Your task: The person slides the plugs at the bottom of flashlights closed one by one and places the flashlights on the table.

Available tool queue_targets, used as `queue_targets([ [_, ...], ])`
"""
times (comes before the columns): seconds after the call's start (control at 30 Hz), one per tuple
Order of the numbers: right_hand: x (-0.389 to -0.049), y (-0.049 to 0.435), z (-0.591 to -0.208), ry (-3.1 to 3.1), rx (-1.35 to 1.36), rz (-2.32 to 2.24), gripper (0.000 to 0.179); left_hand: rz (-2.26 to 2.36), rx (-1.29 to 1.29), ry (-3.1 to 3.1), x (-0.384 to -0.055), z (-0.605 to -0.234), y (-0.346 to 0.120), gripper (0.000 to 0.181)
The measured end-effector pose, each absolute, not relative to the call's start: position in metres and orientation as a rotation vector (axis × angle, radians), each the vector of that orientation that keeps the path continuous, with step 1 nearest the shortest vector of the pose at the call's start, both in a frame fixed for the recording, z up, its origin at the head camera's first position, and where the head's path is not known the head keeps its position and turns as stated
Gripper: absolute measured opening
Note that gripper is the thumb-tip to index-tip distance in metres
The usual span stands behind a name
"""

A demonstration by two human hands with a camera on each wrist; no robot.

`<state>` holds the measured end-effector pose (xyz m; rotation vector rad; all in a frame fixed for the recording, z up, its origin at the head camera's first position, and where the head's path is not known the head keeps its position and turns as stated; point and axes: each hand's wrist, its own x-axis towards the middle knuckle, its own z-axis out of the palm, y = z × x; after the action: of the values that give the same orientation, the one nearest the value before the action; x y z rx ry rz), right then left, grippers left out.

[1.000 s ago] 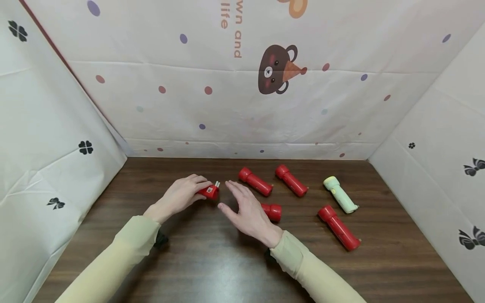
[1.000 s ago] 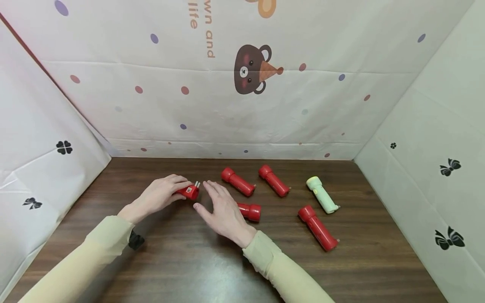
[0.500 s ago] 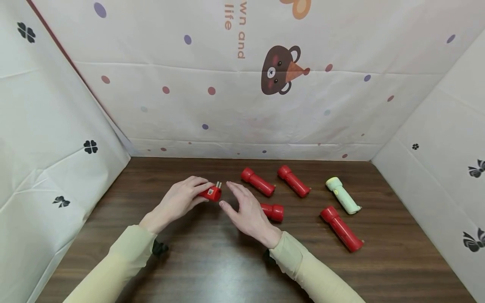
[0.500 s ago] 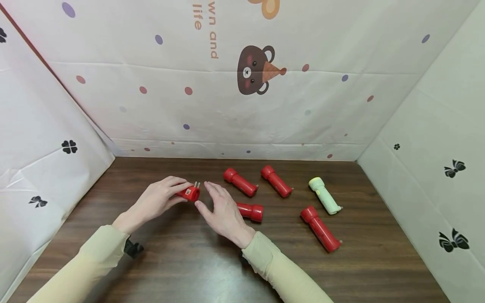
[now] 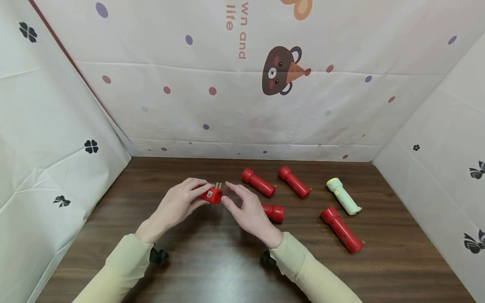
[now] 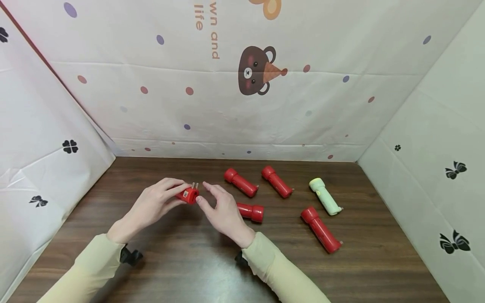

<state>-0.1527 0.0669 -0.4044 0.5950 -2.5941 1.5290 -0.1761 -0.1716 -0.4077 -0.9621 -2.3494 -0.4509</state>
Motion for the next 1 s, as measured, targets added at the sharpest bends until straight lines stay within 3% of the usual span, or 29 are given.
queue_targets([
  [1.0,-0.141,0.073,-0.384,-2.489,0.558,1.807,0.032,-0.536,-1.02,-2.202,-0.161,-0.399,-0.155,0.061],
])
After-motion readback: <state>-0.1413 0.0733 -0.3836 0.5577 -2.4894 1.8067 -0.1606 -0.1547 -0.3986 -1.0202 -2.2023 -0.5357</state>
